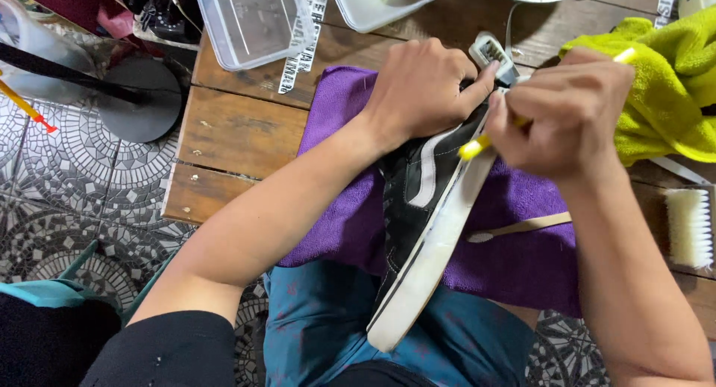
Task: The person scrubs the white rubber sole of a black sneaker using a yellow toothbrush and a wooden brush, then wipes the sole with a yellow cloth. The shoe is held on the lap over a purple towel while the person repeatedly scrubs and wipes the same areas.
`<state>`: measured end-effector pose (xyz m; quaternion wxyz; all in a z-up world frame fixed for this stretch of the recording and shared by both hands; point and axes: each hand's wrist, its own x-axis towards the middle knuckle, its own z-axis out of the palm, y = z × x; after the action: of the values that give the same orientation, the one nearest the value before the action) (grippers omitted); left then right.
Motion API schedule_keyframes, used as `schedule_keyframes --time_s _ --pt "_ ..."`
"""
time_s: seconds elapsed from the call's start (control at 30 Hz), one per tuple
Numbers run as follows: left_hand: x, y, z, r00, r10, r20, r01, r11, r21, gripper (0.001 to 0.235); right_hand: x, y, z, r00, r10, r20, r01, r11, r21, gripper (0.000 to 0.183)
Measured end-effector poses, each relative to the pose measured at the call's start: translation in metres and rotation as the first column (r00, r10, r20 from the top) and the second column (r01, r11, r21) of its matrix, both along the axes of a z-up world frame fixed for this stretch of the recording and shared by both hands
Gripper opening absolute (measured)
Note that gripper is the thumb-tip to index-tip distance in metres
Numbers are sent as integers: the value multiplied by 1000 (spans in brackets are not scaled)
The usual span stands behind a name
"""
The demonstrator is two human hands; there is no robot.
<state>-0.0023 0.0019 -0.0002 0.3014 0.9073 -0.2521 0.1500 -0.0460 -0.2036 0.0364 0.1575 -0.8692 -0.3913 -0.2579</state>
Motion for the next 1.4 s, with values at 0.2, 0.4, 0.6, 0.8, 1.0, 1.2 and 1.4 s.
schedule_keyframes --time_s 0.2,0.4,0.6,0.8,1.0,1.2,1.4 --pt "1 3 1 1000 5 -14 -5 999 -38 62 -20 31 22 975 219 -46 -214 973 90 50" --pt "5 1 1 1000 12 9 -12 1000 -28 61 -35 40 28 970 241 21 -242 967 75 46" --pt "4 1 -2 1000 -7 -3 7 1000 -25 64 -6 -4 5 998 44 -42 -44 999 4 57" --pt "4 4 0 1000 10 12 -9 999 -48 61 -23 25 28 949 287 -127 -274 955 114 51" --pt "5 2 -3 999 -22 27 23 999 -33 65 -1 -20 15 999 -10 51 11 1000 -15 64" --pt "6 7 -3 998 -54 36 55 998 -33 65 3 -1 3 946 324 4 -319 929 188 51" --pt "5 7 0 997 -57 46 59 997 -49 63 13 -43 -3 994 -85 69 73 983 166 66"
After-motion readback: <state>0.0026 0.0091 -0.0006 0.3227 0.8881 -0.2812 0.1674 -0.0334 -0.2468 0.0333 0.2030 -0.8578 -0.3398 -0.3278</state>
